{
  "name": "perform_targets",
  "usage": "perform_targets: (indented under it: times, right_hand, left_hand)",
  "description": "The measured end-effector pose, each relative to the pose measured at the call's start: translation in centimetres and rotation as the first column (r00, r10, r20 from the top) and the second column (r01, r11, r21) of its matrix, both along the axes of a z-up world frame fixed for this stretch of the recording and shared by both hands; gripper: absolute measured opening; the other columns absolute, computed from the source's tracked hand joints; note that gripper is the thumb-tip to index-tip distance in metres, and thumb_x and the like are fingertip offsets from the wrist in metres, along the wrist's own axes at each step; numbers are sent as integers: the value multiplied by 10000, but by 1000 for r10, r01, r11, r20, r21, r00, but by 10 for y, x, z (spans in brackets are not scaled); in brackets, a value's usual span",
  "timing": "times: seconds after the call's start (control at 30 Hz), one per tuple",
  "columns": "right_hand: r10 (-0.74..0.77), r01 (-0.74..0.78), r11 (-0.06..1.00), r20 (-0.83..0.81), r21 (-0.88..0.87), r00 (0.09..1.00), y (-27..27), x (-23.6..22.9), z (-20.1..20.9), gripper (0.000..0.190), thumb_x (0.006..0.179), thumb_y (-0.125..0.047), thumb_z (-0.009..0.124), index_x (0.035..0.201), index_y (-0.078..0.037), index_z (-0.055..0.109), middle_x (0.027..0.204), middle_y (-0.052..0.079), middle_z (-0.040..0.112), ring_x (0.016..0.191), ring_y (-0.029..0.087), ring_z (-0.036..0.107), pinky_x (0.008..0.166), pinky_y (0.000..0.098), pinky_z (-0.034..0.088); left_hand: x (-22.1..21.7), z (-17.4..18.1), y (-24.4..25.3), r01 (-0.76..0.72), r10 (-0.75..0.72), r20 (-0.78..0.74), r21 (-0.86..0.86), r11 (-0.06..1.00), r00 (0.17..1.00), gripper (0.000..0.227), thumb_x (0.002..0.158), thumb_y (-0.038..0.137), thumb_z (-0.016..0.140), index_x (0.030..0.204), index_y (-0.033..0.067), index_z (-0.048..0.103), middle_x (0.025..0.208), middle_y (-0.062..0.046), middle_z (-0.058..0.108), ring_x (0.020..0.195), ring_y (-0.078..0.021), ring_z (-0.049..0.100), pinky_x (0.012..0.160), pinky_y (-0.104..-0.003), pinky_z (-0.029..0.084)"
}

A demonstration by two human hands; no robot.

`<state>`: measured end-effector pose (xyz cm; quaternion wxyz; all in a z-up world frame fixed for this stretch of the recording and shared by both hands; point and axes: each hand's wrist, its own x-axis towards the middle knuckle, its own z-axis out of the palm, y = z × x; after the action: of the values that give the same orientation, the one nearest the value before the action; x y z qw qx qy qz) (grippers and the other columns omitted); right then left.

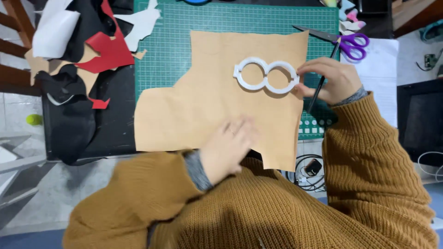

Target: Trace templates onto a piece of leather or foam material and then cut out the shapes using scissors.

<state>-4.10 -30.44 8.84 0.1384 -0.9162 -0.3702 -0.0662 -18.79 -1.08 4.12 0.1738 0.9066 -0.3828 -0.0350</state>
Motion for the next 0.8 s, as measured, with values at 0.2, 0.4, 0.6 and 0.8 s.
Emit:
perform_targets:
  times: [0.2,0.4,0.6,0.8]
  right_hand:
    - [69,-59,972,-38,227,997,-48,11,-46,270,939,-222,838,1151,-77,755,1200,81,735,1150,286,687,1019,408,520]
    - [88,-73,953,-35,294,996,-56,17,-55,259,962,-200,826,1173,-66,759,1207,93,730,1169,311,676,1032,422,506]
    - [-10,22,950,-40,311,999,-49,1,-52,249,952,-199,843,1164,-86,777,1174,68,731,1161,287,676,1023,413,519]
    - [-93,106,978,-81,182,992,-28,-16,-19,264,908,-112,838,1143,-6,779,1192,129,711,1007,243,663,834,327,549]
  left_hand:
    - [4,-36,-21,-57,76,234,-87,995,969,921,718,425,856,1508,238,421,1586,-168,346,1463,-488,274,1072,-756,288]
    - [13,-15,-9,-69,66,92,26,997,994,1061,687,860,556,1559,299,327,1655,-110,232,1515,-458,124,1102,-779,143]
    - [43,63,-6,-186,187,-21,54,981,982,865,863,695,598,1444,62,498,1347,-237,576,1319,-464,503,1097,-683,278]
    - [105,62,-23,-249,248,346,-42,968,905,817,779,579,780,1227,-59,537,1169,-193,586,1149,-320,541,1045,-410,383]
